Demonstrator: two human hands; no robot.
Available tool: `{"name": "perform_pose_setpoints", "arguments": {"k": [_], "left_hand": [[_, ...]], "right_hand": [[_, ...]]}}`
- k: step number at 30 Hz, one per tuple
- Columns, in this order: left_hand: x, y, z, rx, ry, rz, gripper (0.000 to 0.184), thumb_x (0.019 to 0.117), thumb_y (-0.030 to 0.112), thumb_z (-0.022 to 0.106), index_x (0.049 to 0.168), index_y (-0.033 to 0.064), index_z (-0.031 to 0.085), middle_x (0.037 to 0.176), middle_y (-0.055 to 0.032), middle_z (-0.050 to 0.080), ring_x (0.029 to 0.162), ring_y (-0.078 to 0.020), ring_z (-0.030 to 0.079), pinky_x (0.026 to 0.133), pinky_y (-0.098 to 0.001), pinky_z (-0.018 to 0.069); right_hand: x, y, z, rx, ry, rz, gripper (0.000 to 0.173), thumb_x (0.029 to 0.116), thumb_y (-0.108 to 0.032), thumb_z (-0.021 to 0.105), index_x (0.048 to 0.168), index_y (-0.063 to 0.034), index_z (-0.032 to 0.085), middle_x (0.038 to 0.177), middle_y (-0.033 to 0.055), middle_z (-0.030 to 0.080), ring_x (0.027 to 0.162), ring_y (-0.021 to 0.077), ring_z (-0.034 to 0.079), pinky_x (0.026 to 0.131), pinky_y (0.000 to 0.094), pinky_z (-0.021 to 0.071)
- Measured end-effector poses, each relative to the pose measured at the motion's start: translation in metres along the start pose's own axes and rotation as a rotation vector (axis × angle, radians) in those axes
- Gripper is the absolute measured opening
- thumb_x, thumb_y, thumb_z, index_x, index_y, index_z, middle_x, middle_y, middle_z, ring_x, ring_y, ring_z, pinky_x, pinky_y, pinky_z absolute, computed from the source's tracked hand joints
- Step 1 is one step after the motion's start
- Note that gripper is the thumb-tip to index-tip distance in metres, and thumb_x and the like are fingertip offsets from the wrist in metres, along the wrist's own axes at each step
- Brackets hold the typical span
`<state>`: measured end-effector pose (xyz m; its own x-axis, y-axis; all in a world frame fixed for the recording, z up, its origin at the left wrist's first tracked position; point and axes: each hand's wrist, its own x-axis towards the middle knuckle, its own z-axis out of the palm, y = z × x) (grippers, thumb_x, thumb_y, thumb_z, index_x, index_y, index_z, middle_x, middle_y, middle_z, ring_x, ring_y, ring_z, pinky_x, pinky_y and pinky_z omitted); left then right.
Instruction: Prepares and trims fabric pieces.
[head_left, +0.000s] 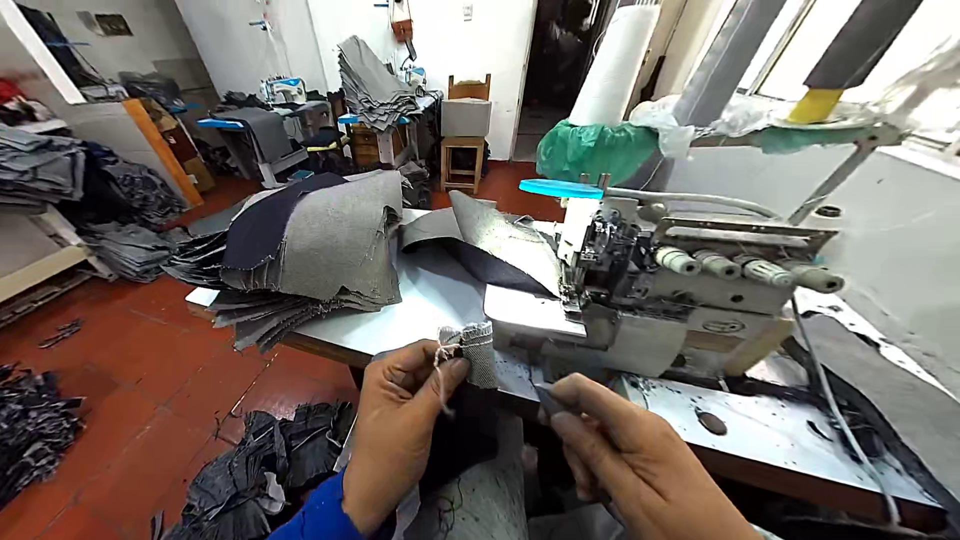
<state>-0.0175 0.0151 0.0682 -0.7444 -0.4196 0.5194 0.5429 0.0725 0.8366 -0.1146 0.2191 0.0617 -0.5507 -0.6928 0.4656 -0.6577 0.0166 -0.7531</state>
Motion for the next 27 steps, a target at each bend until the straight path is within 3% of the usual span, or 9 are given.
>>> {"name": "perform_pose_setpoints", "arguments": {"k": [4,9,18,27], "left_hand": [[-0.006,-0.008,0.011,-0.050,-0.090,0.013,0.014,0.0995,0.001,0.059,0.106,-0.0031,0.072,0.095,-0.0022,0.076,0.087,-0.0065,0.071,0.084,-0.0264,0.0610],[-0.012,-0.011,0.018,-0.015,-0.145,0.066,0.017,0.1014,0.001,0.056,0.110,-0.0045,0.070,0.097,-0.0008,0.075,0.088,-0.0041,0.071,0.083,-0.0235,0.0601],[-0.018,-0.015,0.023,0.104,-0.152,0.171,0.018,0.0992,-0.001,0.058,0.110,-0.0073,0.071,0.097,-0.0034,0.075,0.086,-0.0026,0.070,0.081,-0.0209,0.0596],[-0.018,-0.018,0.018,0.158,-0.179,0.236,0.018,0.1006,0.001,0.058,0.109,-0.0073,0.072,0.101,-0.0063,0.076,0.091,-0.0044,0.071,0.085,-0.0226,0.0600]], "right_hand": [[0.004,-0.008,0.001,-0.173,0.096,-0.090,0.029,0.1051,-0.034,0.057,0.100,-0.0093,0.070,0.083,0.0020,0.066,0.065,0.0064,0.061,0.056,0.0239,0.0526],[0.006,-0.011,-0.001,-0.293,0.142,-0.093,0.029,0.1023,-0.038,0.060,0.093,-0.0121,0.070,0.080,-0.0009,0.067,0.066,0.0060,0.062,0.057,0.0253,0.0516],[0.004,-0.014,0.001,-0.320,0.143,-0.096,0.032,0.1025,-0.040,0.059,0.094,-0.0113,0.071,0.080,-0.0006,0.069,0.070,0.0047,0.065,0.061,0.0220,0.0542],[0.005,-0.024,0.007,-0.446,0.159,-0.133,0.034,0.1032,-0.039,0.056,0.094,-0.0092,0.070,0.076,0.0028,0.068,0.065,0.0091,0.064,0.055,0.0246,0.0524]]}}
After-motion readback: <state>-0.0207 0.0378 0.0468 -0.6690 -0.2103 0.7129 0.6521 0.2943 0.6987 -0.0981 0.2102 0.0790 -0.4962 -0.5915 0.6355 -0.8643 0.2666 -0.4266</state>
